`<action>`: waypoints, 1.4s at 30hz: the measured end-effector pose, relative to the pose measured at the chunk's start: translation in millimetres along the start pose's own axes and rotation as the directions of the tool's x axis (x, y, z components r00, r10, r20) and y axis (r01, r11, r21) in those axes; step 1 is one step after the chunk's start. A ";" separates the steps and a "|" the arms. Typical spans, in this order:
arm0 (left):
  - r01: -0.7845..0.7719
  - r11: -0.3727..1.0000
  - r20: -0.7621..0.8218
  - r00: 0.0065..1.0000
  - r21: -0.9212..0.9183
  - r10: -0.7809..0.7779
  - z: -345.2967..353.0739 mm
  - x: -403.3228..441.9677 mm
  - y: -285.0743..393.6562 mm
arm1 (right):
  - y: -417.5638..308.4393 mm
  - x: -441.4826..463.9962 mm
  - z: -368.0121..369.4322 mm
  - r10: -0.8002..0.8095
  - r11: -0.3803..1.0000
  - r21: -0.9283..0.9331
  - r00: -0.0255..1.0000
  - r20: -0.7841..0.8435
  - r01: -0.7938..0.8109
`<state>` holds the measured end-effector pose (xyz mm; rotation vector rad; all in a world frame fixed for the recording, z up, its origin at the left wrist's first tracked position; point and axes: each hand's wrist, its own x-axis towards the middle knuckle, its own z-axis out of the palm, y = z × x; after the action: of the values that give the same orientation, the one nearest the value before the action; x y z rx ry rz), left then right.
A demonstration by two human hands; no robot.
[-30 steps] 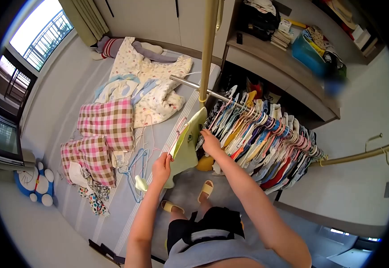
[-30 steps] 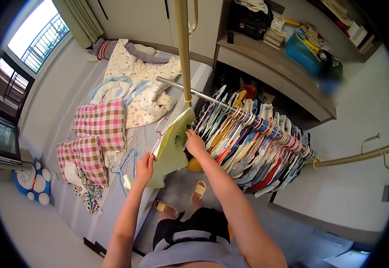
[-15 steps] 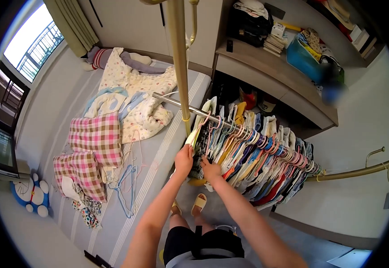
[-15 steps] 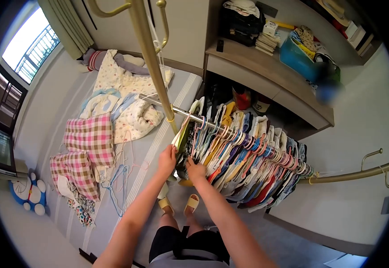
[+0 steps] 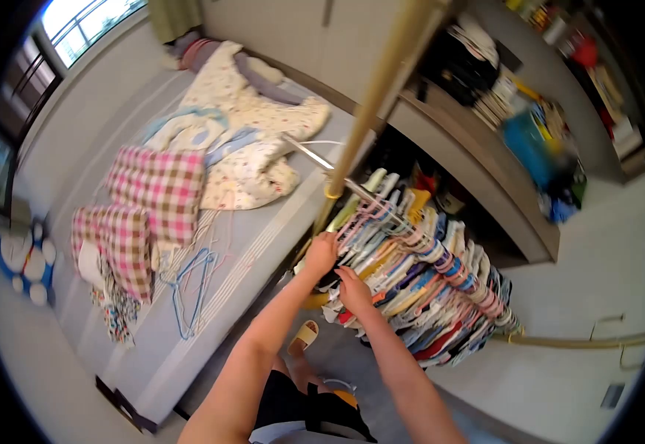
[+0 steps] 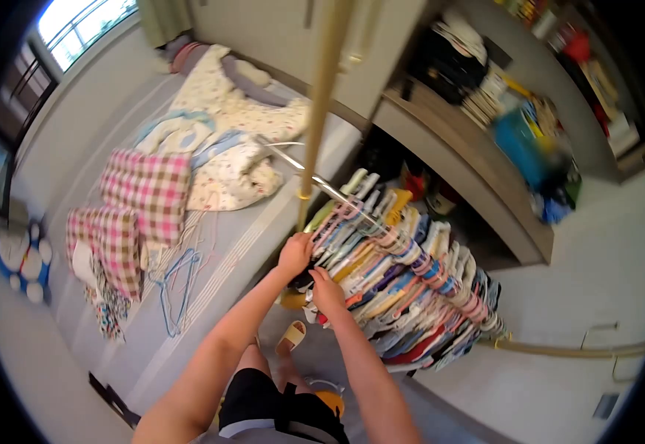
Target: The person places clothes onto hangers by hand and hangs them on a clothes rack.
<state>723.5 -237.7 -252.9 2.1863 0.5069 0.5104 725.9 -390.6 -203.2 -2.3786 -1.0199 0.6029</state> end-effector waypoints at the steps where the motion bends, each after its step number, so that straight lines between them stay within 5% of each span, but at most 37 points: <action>1: -0.006 1.000 -0.057 0.998 0.008 0.007 -11.3 -10.4 2.4 | -7.8 0.5 4.1 -0.049 0.999 0.006 0.997 -0.060 0.050; 9: 0.226 0.969 -0.160 0.958 -0.098 -0.240 -129.6 -92.6 -69.2 | -107.1 40.8 73.3 -0.234 0.967 0.117 0.970 0.066 0.225; 18: 0.535 0.831 -0.511 0.676 -0.156 -0.531 -330.8 -290.3 -205.1 | -303.7 53.2 257.0 -0.491 0.869 0.167 0.771 0.407 0.465; 27: 0.773 0.633 -0.677 0.442 -0.046 -0.588 -498.1 -445.1 -383.7 | -452.6 31.8 453.6 -0.515 0.827 0.183 0.584 0.628 0.532; 31: 0.912 0.368 -0.770 0.366 0.184 -0.523 -547.1 -468.3 -452.9 | -475.0 28.6 491.8 -0.514 0.802 0.153 0.536 0.670 0.577; 33: 0.928 0.264 -0.786 0.365 0.264 -0.499 -572.4 -466.1 -465.9 | -478.2 30.4 500.4 -0.471 0.829 0.128 0.555 0.685 0.544; 36: 0.935 0.167 -0.507 0.313 0.312 -0.803 -583.0 -469.1 -497.4 | -478.5 37.7 507.4 -0.426 0.849 0.082 0.585 0.691 0.521; 40: 0.909 0.388 -0.413 0.299 -0.149 -0.860 -565.0 -459.9 -485.9 | -479.2 44.2 520.7 -0.268 0.951 0.087 0.651 0.711 0.297; 42: 0.777 0.481 -0.383 0.334 -0.405 -0.861 -541.6 -457.4 -460.8 | -481.6 45.8 540.4 -0.148 0.966 0.254 0.692 0.706 -0.052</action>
<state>-23.1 136.4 -385.0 1.2827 1.7378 0.5420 190.1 72.9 -358.6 -1.8687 -1.2034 1.6364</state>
